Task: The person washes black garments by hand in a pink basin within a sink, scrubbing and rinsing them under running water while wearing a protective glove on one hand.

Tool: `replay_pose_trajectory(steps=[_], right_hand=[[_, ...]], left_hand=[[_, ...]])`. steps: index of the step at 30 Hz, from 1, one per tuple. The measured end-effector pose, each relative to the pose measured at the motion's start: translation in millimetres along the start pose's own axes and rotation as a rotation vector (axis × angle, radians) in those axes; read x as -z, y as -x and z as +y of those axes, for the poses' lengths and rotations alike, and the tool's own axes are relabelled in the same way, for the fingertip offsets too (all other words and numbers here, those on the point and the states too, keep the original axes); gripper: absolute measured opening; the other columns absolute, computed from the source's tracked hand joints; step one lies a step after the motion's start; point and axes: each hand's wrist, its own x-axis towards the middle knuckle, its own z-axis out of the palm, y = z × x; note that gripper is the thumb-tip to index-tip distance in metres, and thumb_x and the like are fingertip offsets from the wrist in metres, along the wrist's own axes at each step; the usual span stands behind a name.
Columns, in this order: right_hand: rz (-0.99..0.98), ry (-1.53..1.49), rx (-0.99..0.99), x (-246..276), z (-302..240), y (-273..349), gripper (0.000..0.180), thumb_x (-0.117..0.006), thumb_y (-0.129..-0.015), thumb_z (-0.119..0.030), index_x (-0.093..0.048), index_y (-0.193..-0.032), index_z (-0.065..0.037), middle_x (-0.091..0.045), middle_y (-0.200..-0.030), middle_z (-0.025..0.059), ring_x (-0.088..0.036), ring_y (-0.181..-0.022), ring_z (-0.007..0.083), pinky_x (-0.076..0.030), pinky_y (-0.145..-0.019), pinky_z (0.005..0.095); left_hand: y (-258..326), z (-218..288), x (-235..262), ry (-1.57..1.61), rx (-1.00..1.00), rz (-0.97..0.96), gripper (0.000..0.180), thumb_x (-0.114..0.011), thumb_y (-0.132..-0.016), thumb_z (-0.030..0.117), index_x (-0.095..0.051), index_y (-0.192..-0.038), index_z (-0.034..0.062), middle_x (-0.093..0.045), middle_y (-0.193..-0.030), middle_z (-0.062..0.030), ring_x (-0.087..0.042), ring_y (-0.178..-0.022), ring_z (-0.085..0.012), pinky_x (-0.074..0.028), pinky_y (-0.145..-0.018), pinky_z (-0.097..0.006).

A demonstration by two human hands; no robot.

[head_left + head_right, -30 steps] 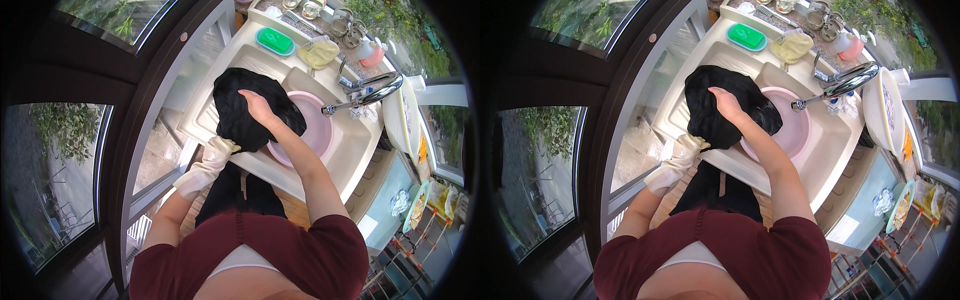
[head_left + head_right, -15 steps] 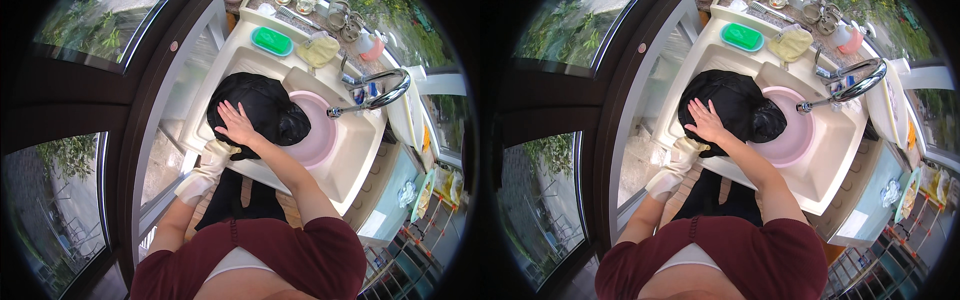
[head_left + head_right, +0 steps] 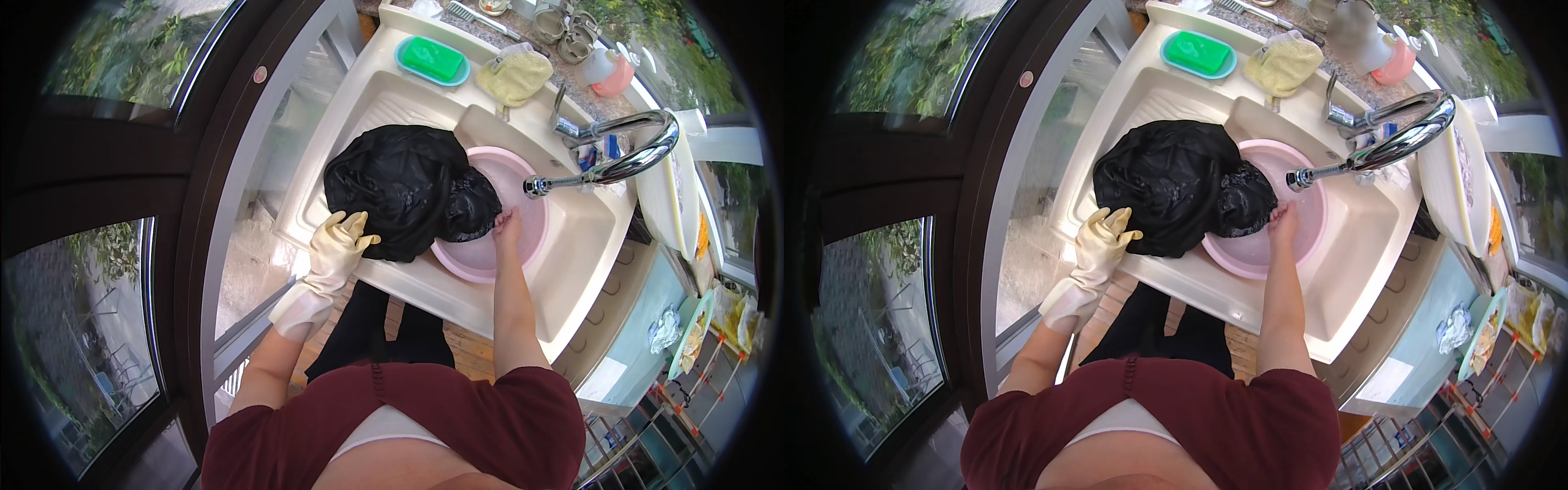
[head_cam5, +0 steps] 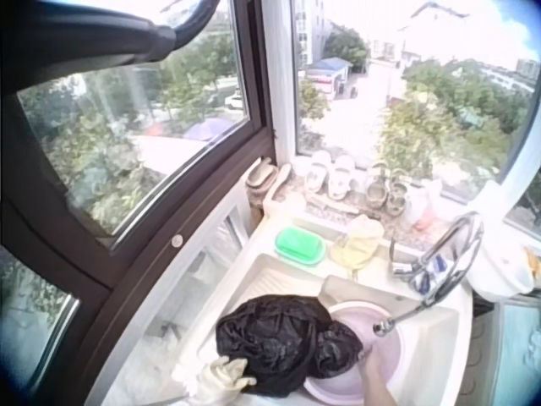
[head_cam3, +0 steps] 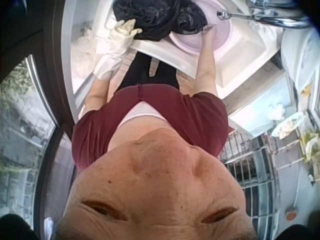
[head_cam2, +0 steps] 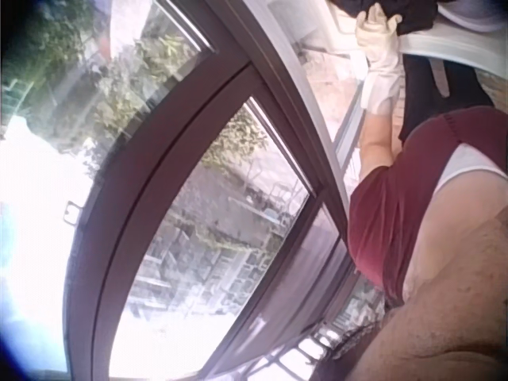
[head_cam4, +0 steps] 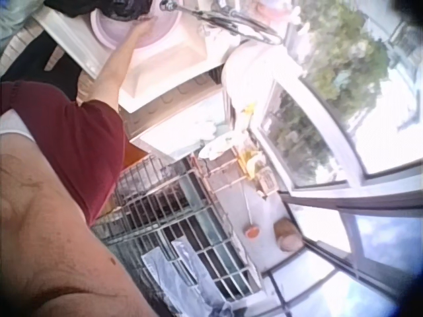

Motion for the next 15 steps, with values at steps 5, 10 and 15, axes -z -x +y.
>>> replay_pose_trajectory(steps=[5, 10, 15], right_hand=[[-0.771, 0.182, 0.009, -149, -45, 129, 0.029, -0.054, -0.097, -0.03, -0.061, -0.085, -0.005, -0.06, -0.081, 0.0072, -0.059, -0.076, 0.0168, -0.046, -0.069, 0.0296], [-0.386, 1.316, 1.456, -270, -57, 114, 0.036, -0.066, -0.086, -0.031, -0.063, -0.12, -0.019, -0.058, -0.123, 0.0014, -0.049, -0.12, 0.0253, -0.033, -0.103, 0.0416], [-0.258, 1.405, 0.979, -296, -83, 29, 0.034, -0.07, -0.081, -0.036, -0.064, -0.104, -0.012, -0.067, -0.104, 0.0112, -0.062, -0.099, 0.0308, -0.05, -0.083, 0.041]], left_hand=[[-2, 10, 4, 0.032, 0.022, 0.01, 0.069, -0.075, -0.073, 0.029, -0.051, -0.131, 0.0008, -0.06, -0.126, -0.0108, -0.055, -0.113, -0.0259, -0.043, -0.099, -0.034], [3, 17, -21, -0.184, -0.147, -0.181, 0.08, -0.065, -0.077, 0.049, -0.046, -0.135, -0.001, -0.049, -0.14, -0.01, -0.048, -0.124, -0.0216, -0.037, -0.106, -0.034], [10, 5, -18, -0.004, -0.01, -0.302, 0.077, -0.066, -0.076, 0.05, -0.049, -0.135, 0.0038, -0.049, -0.14, -0.0088, -0.047, -0.123, -0.0262, -0.037, -0.105, -0.035]])
